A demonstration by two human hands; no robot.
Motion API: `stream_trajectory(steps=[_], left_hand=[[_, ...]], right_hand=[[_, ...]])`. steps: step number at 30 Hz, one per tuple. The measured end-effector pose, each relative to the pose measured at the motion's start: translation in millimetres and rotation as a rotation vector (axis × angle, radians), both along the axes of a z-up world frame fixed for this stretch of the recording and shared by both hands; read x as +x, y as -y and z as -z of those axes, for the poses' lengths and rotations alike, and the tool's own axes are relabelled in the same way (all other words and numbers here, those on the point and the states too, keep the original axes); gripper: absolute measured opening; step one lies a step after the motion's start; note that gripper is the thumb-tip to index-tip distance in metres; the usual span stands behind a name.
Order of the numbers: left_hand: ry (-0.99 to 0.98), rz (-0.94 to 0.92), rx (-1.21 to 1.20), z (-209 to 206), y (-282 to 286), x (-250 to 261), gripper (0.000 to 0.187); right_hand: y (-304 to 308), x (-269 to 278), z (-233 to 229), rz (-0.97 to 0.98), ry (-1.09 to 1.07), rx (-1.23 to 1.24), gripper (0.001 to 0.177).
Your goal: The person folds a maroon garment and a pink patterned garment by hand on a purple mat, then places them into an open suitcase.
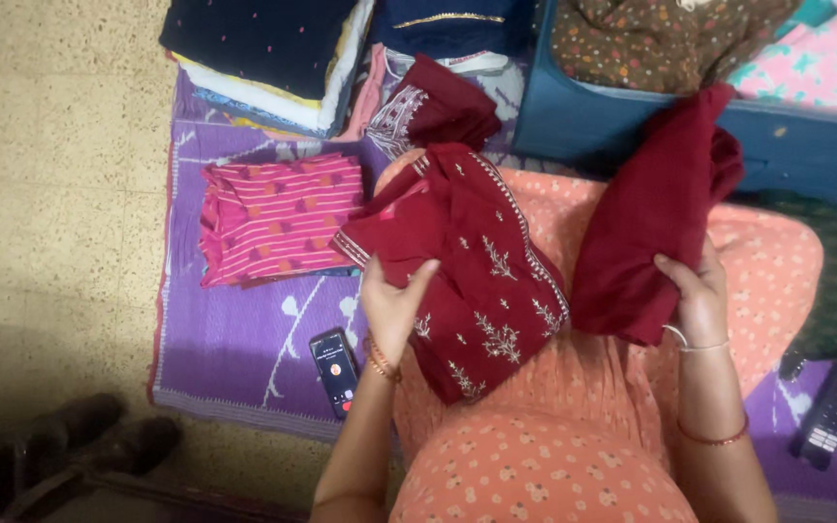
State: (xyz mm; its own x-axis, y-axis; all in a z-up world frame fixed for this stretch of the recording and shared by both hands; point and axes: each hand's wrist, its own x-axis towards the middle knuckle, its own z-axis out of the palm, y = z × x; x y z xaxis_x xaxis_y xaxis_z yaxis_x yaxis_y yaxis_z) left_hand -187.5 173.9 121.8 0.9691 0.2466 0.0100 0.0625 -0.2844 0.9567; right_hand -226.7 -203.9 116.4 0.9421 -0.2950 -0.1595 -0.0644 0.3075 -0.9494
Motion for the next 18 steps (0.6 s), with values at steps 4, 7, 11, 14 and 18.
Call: stream_trajectory(steps=[4,7,11,14,18], left_hand=[[0.105,0.013,0.639,-16.0,20.7,17.4,0.076],[-0.013,0.077,0.497,-18.2,35.0,26.2,0.056],[0.118,0.162,0.278,-18.9,37.4,30.5,0.033],[0.116,0.162,0.148,-22.8,34.4,24.7,0.027],[0.098,0.344,-0.044,-29.8,29.3,-4.9,0.029]], right_hand=[[-6.4,-1.1,-1.6,0.005,-0.016,0.01,0.063],[-4.9,-0.7,0.2,-0.007,-0.022,-0.022,0.061],[-1.4,-0.5,-3.0,-0.009,-0.016,0.032,0.061],[2.6,-1.0,-12.2,0.002,-0.046,0.034,0.058],[8.5,1.0,-26.8,0.015,-0.069,0.037,0.054]])
